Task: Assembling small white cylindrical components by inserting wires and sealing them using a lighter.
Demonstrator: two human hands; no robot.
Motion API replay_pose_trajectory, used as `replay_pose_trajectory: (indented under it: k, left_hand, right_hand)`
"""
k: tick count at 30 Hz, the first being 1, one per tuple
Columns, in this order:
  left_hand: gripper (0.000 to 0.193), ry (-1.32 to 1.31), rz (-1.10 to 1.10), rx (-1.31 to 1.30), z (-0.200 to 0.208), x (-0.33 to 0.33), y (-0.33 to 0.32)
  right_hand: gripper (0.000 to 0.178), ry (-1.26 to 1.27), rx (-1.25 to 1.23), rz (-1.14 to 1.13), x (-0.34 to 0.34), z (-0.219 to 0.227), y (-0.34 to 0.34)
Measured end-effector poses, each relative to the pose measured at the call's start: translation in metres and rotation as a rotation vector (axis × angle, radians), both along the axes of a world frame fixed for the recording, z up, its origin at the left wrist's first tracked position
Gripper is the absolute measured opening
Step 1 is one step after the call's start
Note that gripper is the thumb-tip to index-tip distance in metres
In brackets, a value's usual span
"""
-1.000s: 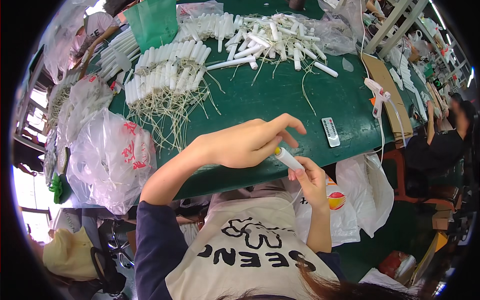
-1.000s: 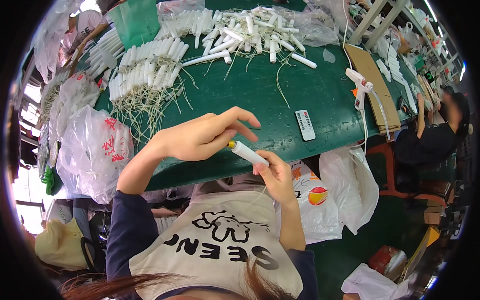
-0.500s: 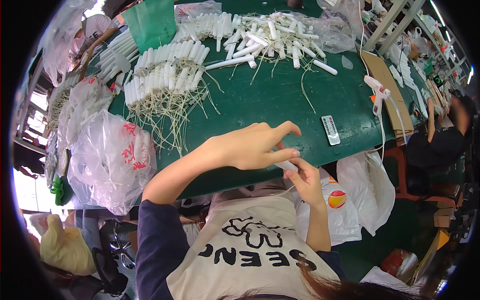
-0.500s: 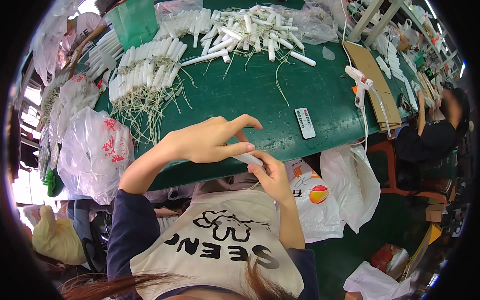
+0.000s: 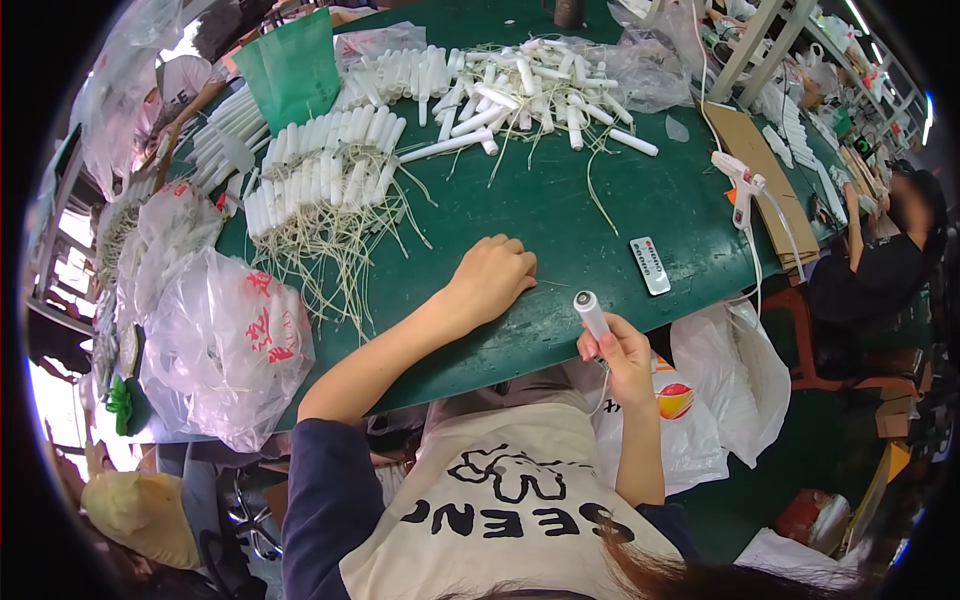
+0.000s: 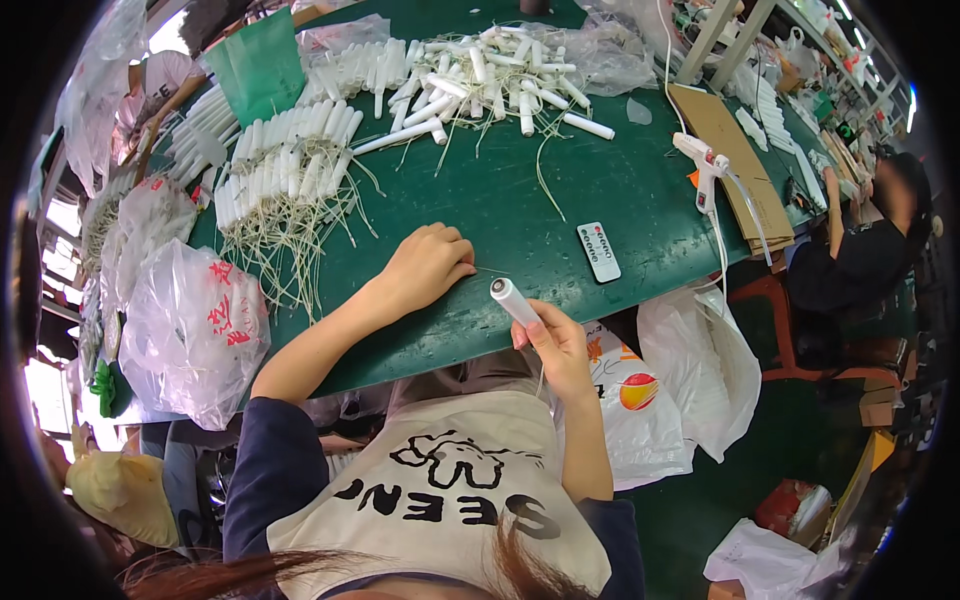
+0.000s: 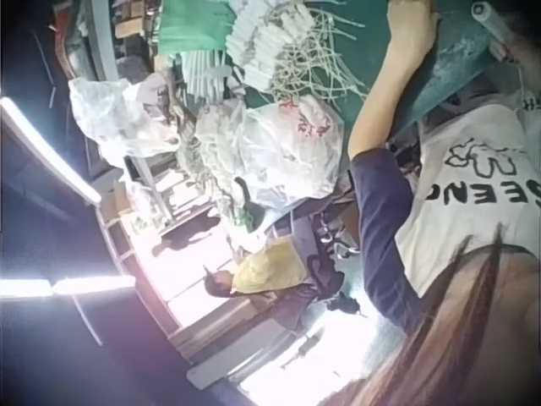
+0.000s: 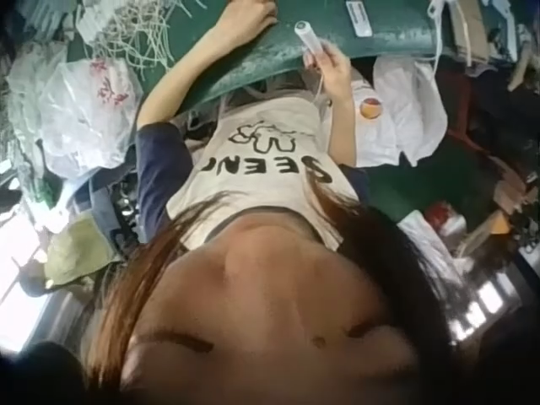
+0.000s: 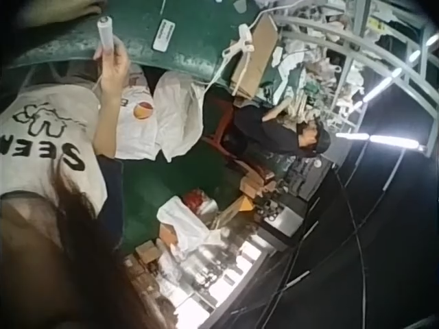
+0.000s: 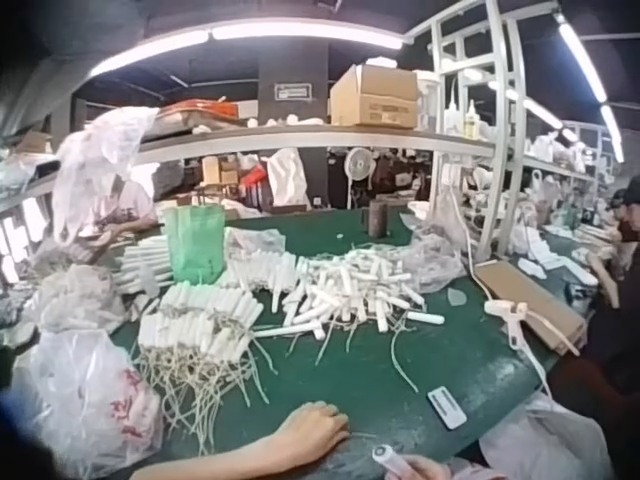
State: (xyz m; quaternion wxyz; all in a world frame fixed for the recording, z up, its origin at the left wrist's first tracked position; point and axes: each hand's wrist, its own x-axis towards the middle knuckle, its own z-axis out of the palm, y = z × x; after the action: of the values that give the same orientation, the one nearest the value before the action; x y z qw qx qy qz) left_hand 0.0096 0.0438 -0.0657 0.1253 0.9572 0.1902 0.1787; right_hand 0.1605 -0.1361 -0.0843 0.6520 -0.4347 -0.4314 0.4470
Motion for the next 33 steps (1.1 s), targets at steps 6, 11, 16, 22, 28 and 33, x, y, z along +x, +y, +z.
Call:
replay_pose_trajectory:
  k: [6, 11, 16, 22, 28, 33]
  left_hand:
    - [0.017, -0.145, 0.095, -0.996, 0.043, -0.003, -0.005]
    - [0.024, -0.185, -0.148, -1.667, 0.067, -0.011, -0.022]
    - [0.027, -0.114, -0.216, -1.743, 0.065, -0.011, -0.023]
    - [0.033, -0.032, -0.49, -1.97, 0.048, -0.013, -0.023]
    - [0.03, -0.04, -0.409, -1.829, 0.051, -0.022, -0.032]
    - [0.029, 0.046, -0.417, -1.628, 0.062, -0.031, -0.038]
  right_hand:
    - [0.034, -0.047, -0.018, -0.04, 0.005, 0.002, 0.0]
    - [0.034, -0.041, 0.007, 0.009, 0.002, 0.006, 0.002]
    - [0.034, -0.051, -0.016, 0.043, -0.001, 0.011, 0.001]
    - [0.031, -0.062, -0.052, 0.107, -0.004, 0.014, -0.002]
    - [0.021, -0.411, -0.011, -0.338, 0.026, 0.017, 0.02]
    - [0.04, -1.206, -0.289, -0.871, 0.074, -0.005, 0.055]
